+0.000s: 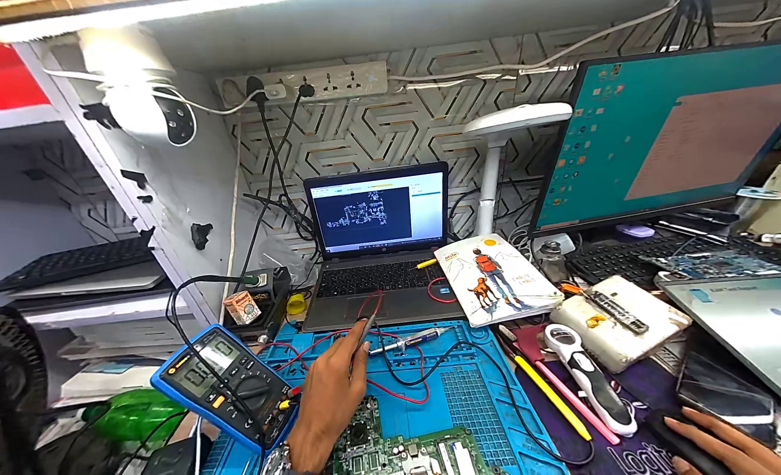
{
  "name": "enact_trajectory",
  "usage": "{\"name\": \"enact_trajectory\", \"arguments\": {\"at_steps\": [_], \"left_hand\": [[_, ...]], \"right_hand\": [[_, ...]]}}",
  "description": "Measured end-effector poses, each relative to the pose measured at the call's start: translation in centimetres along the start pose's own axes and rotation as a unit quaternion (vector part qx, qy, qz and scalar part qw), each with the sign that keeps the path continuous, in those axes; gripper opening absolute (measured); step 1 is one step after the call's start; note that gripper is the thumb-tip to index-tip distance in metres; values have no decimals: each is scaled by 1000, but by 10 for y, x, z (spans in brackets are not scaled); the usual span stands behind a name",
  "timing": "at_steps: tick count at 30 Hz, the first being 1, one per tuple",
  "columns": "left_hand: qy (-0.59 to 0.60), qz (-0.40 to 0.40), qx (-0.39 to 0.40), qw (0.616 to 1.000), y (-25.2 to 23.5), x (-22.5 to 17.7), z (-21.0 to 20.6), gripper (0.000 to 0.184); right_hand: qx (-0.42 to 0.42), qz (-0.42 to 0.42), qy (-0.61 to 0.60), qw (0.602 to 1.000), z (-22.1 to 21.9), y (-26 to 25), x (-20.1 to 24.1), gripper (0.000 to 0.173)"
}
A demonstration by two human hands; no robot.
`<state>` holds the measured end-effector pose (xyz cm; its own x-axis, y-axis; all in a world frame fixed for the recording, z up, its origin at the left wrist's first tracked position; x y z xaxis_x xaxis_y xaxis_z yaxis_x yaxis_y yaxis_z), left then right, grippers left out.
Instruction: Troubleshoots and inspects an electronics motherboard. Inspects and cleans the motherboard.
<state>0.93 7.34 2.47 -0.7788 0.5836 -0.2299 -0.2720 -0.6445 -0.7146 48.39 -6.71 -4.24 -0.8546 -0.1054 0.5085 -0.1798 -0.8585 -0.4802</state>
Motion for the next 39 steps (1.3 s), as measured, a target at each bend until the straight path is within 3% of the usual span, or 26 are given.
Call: {"name": "enact_trajectory", "arguments": {"at_steps": [6,11,18,26,39], "left_hand": [[3,11,10,1000,0,2,-1,41],[1,6,10,1000,0,1,-2,41],[2,9,14,1000,1,2,-4,42],[3,12,11,1000,1,3,-2,41],[1,9,8,1000,0,2,-1,41]], "right_hand": [[-16,-12,-12,1000,4,2,-1,45],[-19,-27,0,999,6,1,4,60],[-9,-5,-6,1000,3,1,2,52],[-5,-37,-24,999,4,3,1,59],[5,-7,-47,999,3,3,4,48]]}}
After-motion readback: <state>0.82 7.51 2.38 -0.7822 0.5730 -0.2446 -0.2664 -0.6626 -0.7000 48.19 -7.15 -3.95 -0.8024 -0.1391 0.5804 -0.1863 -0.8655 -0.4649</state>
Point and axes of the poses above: each hand's wrist, its own y-axis away from the middle knuckle, its own z-axis out of the back of the hand, x = y × z, the point moved 10 cm from there along -y, towards the middle knuckle, and after that the axes turned 10 degrees about -z, right-handed, at the moved point
